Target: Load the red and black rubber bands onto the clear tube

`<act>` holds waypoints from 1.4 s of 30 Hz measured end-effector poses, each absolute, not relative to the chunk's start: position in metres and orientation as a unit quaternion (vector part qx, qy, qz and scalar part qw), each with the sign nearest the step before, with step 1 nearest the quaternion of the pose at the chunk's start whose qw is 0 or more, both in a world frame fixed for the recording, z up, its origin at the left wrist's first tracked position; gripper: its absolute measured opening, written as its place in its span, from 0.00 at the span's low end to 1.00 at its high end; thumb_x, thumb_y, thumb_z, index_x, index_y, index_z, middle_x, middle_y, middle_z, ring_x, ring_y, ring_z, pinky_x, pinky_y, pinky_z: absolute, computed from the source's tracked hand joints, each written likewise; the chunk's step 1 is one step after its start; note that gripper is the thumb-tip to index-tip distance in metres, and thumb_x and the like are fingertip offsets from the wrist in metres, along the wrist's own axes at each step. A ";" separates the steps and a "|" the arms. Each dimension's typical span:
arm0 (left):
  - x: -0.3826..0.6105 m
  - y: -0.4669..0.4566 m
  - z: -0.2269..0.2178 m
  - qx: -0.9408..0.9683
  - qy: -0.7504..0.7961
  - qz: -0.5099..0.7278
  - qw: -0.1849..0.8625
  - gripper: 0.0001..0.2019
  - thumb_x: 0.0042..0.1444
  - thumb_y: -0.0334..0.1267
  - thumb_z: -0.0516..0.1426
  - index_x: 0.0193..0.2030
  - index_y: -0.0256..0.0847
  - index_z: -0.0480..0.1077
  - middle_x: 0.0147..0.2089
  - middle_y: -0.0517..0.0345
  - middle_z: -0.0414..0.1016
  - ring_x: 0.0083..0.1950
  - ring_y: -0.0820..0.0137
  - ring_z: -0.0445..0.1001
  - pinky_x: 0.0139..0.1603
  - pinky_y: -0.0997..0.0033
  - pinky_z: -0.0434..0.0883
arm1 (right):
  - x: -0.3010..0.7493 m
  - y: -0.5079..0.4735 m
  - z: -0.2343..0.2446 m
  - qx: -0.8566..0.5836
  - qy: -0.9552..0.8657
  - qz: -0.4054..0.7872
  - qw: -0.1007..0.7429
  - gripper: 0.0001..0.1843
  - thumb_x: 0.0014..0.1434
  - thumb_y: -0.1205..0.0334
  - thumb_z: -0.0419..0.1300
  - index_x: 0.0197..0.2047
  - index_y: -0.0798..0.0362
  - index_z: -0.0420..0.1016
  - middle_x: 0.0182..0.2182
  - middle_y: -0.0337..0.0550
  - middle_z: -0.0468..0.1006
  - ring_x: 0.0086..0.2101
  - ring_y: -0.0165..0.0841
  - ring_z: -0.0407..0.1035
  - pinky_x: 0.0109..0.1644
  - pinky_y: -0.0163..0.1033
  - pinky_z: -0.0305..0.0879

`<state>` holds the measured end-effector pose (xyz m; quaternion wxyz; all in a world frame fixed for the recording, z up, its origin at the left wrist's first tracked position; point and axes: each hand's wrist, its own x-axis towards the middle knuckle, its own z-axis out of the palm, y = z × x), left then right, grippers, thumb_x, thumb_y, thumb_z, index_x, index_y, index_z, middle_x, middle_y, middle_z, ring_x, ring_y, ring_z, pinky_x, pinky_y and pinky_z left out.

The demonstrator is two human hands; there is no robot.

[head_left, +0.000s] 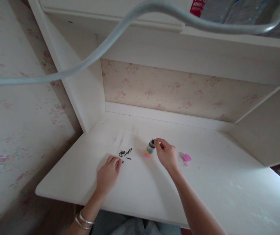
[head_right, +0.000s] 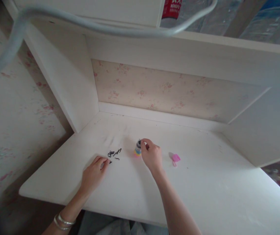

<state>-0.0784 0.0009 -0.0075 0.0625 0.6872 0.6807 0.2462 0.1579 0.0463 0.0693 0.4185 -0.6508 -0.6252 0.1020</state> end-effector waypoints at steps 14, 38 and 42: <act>-0.079 0.001 -0.005 0.671 0.681 0.280 0.083 0.12 0.63 0.42 0.47 0.44 0.45 0.69 0.46 0.60 0.73 0.36 0.74 0.73 0.35 0.74 0.66 | 0.165 0.038 0.072 -0.650 -0.591 0.124 0.461 0.21 0.59 0.50 0.50 0.41 0.54 0.79 0.16 0.34 0.64 0.19 0.27 0.56 0.25 0.32 0.51; 0.033 0.056 0.067 0.718 0.513 0.453 0.128 0.13 0.62 0.43 0.50 0.41 0.42 0.73 0.41 0.57 0.71 0.26 0.80 0.66 0.35 0.76 0.68 | 0.189 -0.001 -0.017 -0.657 -0.576 0.255 0.414 0.22 0.61 0.50 0.47 0.40 0.52 0.78 0.26 0.43 0.79 0.27 0.32 0.70 0.31 0.32 0.60; 0.038 0.062 0.063 0.730 0.531 0.420 0.094 0.12 0.62 0.41 0.50 0.43 0.43 0.73 0.43 0.57 0.71 0.31 0.77 0.70 0.37 0.75 0.68 | 0.189 0.002 -0.018 -0.658 -0.585 0.247 0.405 0.23 0.60 0.49 0.47 0.40 0.52 0.79 0.24 0.42 0.78 0.24 0.31 0.69 0.29 0.32 0.59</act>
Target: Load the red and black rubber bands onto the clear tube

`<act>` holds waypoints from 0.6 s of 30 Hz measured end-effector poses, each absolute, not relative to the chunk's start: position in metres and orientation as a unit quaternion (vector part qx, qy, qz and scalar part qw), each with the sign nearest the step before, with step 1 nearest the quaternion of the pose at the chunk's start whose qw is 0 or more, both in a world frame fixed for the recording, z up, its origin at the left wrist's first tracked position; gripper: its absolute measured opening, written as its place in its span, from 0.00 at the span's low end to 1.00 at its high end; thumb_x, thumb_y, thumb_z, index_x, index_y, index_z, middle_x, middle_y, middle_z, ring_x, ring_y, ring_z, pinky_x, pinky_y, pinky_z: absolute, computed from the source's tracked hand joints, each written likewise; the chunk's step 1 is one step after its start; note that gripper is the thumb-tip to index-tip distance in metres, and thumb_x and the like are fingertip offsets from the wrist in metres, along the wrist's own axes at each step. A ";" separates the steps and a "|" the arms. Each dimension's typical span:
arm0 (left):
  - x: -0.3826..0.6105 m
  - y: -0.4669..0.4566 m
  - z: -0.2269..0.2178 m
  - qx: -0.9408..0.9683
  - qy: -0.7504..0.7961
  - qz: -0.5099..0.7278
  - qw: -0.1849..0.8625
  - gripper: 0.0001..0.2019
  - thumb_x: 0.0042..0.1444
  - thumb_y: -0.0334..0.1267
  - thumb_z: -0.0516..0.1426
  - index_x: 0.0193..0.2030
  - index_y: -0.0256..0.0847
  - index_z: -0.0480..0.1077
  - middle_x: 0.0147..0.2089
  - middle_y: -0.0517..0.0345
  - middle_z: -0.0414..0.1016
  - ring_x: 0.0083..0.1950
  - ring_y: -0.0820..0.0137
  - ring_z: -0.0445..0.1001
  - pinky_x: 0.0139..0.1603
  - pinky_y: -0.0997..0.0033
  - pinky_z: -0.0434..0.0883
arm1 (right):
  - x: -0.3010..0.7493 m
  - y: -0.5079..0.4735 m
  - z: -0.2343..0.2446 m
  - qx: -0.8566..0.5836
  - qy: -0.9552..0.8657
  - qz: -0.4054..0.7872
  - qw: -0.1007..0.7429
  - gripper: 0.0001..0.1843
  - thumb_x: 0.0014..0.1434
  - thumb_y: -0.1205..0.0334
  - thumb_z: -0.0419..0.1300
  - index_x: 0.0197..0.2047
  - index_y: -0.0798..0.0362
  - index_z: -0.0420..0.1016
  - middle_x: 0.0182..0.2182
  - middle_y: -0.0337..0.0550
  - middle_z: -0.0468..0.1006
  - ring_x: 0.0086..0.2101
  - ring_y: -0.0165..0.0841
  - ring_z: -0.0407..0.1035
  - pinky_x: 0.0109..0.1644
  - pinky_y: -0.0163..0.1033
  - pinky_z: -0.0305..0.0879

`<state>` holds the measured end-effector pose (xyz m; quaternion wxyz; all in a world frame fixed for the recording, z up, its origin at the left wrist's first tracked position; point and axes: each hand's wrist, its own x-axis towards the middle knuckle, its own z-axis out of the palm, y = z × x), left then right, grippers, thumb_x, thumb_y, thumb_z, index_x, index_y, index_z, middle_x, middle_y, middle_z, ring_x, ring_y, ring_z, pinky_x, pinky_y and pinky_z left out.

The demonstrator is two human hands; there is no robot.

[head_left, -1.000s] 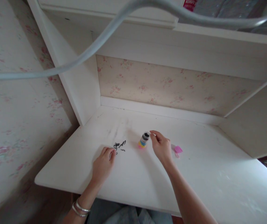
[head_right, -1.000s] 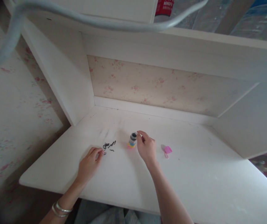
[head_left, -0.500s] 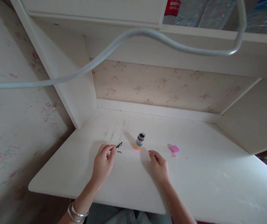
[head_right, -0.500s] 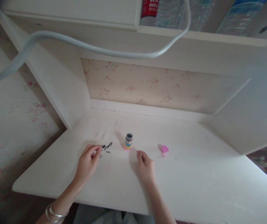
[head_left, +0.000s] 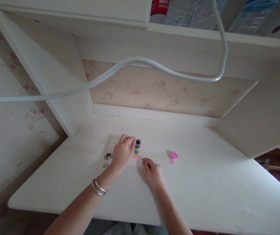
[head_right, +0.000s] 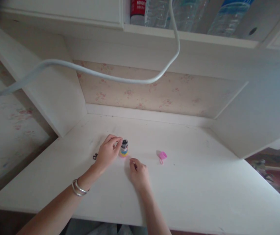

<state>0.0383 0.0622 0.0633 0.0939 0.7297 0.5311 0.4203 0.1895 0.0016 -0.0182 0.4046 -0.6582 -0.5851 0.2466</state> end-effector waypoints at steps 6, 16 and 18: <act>0.039 0.064 0.064 0.741 0.530 0.404 0.084 0.12 0.62 0.41 0.49 0.45 0.43 0.72 0.44 0.57 0.71 0.33 0.76 0.70 0.38 0.76 0.68 | 0.191 0.004 -0.019 -0.663 -0.590 0.246 0.389 0.21 0.60 0.50 0.47 0.40 0.50 0.79 0.24 0.41 0.78 0.24 0.30 0.69 0.27 0.31 0.58; 0.031 0.052 0.071 0.781 0.549 0.296 0.017 0.19 0.59 0.29 0.48 0.53 0.49 0.68 0.50 0.56 0.66 0.35 0.75 0.71 0.36 0.76 0.69 | 0.191 0.003 -0.018 -0.670 -0.593 0.240 0.376 0.22 0.60 0.50 0.47 0.40 0.50 0.79 0.23 0.41 0.78 0.24 0.31 0.69 0.28 0.32 0.58; 0.030 0.049 0.072 0.793 0.554 0.255 0.003 0.21 0.57 0.27 0.49 0.55 0.52 0.67 0.52 0.56 0.64 0.32 0.76 0.70 0.33 0.76 0.69 | 0.191 0.003 -0.017 -0.671 -0.594 0.240 0.373 0.21 0.60 0.50 0.47 0.40 0.50 0.79 0.24 0.42 0.78 0.24 0.31 0.70 0.28 0.32 0.58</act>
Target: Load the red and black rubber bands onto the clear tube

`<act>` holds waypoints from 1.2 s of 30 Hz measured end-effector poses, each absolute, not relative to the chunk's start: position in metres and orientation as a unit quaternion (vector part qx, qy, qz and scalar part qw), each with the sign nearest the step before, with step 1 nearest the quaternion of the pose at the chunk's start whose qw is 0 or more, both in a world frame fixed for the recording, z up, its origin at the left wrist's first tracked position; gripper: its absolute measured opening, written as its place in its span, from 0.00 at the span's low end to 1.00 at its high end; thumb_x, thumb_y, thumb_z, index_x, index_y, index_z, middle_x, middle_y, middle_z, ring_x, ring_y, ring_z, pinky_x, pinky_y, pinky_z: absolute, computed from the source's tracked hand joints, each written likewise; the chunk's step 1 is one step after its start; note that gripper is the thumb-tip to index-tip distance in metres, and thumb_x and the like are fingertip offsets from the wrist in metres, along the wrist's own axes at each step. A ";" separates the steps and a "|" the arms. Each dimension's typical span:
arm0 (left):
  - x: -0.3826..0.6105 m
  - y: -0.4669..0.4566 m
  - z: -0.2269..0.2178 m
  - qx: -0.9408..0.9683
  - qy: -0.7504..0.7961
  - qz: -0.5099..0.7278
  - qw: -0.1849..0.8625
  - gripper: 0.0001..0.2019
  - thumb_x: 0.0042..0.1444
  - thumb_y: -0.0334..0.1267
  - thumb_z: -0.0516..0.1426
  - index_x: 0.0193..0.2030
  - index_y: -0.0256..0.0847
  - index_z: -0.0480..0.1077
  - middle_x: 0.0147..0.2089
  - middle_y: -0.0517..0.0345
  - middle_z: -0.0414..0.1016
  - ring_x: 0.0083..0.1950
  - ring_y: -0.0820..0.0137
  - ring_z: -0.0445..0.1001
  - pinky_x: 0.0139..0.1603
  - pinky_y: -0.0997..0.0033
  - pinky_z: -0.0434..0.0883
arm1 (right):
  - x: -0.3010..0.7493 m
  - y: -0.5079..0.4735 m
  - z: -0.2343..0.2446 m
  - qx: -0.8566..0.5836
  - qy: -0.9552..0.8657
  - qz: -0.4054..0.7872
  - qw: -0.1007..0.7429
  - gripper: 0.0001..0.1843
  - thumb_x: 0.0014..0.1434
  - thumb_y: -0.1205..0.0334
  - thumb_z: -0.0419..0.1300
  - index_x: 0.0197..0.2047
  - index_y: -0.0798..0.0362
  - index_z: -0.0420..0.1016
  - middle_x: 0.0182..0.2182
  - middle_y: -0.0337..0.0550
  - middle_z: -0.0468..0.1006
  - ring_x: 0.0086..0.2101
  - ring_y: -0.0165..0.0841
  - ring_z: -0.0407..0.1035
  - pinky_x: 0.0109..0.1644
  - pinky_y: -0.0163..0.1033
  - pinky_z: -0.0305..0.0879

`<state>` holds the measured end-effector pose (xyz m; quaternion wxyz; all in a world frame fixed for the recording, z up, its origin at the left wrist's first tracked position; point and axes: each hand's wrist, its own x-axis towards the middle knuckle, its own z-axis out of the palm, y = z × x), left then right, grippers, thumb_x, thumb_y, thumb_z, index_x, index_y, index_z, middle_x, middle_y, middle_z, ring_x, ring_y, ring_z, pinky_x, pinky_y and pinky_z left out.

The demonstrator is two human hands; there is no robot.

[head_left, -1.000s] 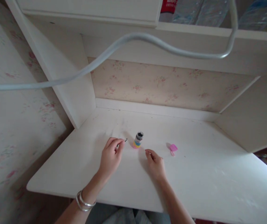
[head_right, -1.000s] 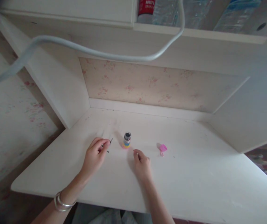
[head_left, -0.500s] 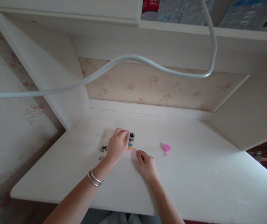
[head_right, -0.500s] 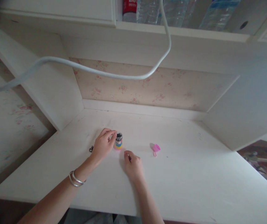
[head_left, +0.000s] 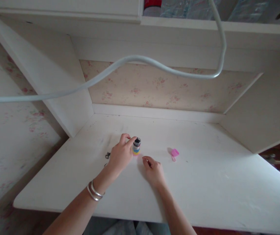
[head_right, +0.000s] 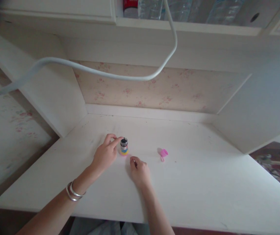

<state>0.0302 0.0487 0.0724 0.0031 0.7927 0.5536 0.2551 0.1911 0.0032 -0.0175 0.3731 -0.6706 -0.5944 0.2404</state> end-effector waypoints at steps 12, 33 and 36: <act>0.033 0.055 0.075 0.809 0.552 0.201 -0.017 0.21 0.55 0.28 0.49 0.52 0.55 0.69 0.55 0.56 0.60 0.27 0.78 0.68 0.30 0.75 0.68 | 0.192 0.004 -0.018 -0.668 -0.606 0.230 0.364 0.21 0.61 0.50 0.46 0.40 0.49 0.78 0.24 0.40 0.77 0.24 0.30 0.69 0.28 0.31 0.56; 0.030 0.055 0.088 0.813 0.549 0.195 -0.009 0.23 0.54 0.25 0.48 0.52 0.54 0.67 0.54 0.60 0.61 0.29 0.78 0.69 0.31 0.75 0.67 | 0.194 0.006 -0.023 -0.671 -0.601 0.238 0.363 0.18 0.61 0.53 0.48 0.40 0.46 0.78 0.24 0.39 0.77 0.25 0.31 0.69 0.29 0.31 0.56; 0.025 0.054 0.086 0.804 0.543 0.244 0.006 0.23 0.54 0.25 0.48 0.52 0.52 0.67 0.54 0.59 0.62 0.32 0.77 0.70 0.34 0.75 0.68 | 0.194 0.006 -0.025 -0.666 -0.601 0.241 0.371 0.18 0.61 0.53 0.48 0.40 0.47 0.78 0.25 0.39 0.78 0.26 0.31 0.69 0.30 0.31 0.57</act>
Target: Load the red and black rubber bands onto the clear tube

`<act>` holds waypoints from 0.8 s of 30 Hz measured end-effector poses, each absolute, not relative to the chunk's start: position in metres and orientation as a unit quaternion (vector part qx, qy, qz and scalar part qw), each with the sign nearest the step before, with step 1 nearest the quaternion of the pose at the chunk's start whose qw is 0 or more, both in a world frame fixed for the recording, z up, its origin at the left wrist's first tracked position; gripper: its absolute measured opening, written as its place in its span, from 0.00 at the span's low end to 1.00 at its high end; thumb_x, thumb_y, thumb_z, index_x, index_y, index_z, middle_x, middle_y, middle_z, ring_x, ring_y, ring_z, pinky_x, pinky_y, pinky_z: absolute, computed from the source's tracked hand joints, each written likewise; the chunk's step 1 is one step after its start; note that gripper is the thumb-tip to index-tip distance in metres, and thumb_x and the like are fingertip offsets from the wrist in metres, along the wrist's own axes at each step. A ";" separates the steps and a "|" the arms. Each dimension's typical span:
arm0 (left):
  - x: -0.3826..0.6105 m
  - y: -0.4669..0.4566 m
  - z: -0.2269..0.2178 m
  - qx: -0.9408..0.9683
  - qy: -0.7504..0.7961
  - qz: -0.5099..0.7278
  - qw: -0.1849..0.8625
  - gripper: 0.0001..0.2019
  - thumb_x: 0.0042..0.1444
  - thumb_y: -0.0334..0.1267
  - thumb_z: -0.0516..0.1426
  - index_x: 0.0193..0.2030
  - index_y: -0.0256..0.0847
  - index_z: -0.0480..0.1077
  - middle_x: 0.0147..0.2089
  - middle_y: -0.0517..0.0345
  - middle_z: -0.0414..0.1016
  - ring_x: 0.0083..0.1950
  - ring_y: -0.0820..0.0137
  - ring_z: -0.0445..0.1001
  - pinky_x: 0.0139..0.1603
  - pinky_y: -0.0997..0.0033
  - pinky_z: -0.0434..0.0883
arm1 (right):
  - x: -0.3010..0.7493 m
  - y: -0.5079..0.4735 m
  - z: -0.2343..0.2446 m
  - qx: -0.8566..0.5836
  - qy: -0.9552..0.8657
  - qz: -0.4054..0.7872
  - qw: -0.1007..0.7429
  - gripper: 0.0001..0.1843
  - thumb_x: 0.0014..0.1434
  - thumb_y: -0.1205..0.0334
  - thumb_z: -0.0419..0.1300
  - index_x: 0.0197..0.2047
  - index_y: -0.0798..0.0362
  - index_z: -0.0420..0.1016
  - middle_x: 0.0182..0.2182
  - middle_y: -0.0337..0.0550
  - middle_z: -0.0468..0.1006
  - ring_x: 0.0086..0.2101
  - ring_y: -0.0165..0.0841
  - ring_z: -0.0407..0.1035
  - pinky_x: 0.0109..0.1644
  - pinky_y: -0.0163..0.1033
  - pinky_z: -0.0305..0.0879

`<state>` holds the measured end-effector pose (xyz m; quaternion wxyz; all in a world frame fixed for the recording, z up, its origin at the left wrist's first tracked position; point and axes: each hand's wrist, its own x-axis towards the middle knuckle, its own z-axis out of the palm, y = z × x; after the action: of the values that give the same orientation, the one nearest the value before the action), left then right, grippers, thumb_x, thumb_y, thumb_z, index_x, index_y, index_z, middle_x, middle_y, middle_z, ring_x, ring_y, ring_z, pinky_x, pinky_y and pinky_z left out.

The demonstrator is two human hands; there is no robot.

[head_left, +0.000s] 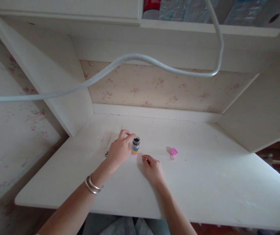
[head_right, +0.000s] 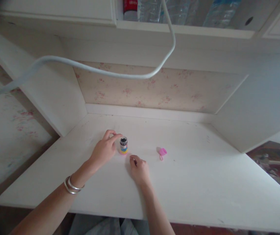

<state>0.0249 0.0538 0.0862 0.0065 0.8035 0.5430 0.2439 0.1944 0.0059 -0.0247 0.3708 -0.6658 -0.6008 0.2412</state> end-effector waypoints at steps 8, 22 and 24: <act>-0.025 0.022 0.048 0.745 0.550 0.367 0.092 0.18 0.51 0.23 0.47 0.43 0.43 0.70 0.45 0.58 0.69 0.42 0.72 0.72 0.43 0.74 0.68 | 0.194 0.004 -0.022 -0.675 -0.611 0.231 0.342 0.18 0.61 0.52 0.48 0.41 0.47 0.78 0.25 0.39 0.78 0.26 0.31 0.70 0.30 0.32 0.57; -0.082 -0.021 -0.010 0.697 0.689 0.195 0.026 0.14 0.60 0.42 0.49 0.51 0.48 0.66 0.51 0.58 0.69 0.33 0.73 0.73 0.30 0.74 0.65 | 0.134 -0.013 0.007 -0.637 -0.744 0.141 0.146 0.17 0.63 0.54 0.48 0.49 0.41 0.73 0.36 0.39 0.80 0.35 0.34 0.74 0.37 0.34 0.59; -0.079 -0.021 -0.009 0.709 0.683 0.173 0.011 0.14 0.61 0.43 0.48 0.52 0.50 0.66 0.51 0.58 0.69 0.31 0.74 0.73 0.27 0.74 0.62 | 0.113 -0.008 0.012 -0.629 -0.753 0.143 0.126 0.19 0.63 0.53 0.48 0.54 0.40 0.69 0.38 0.39 0.80 0.36 0.35 0.74 0.37 0.35 0.60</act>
<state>-0.0786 -0.0207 -0.0087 0.0111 0.7094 0.6830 0.1733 0.1125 -0.0075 0.0119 0.1261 -0.6293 -0.7533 0.1435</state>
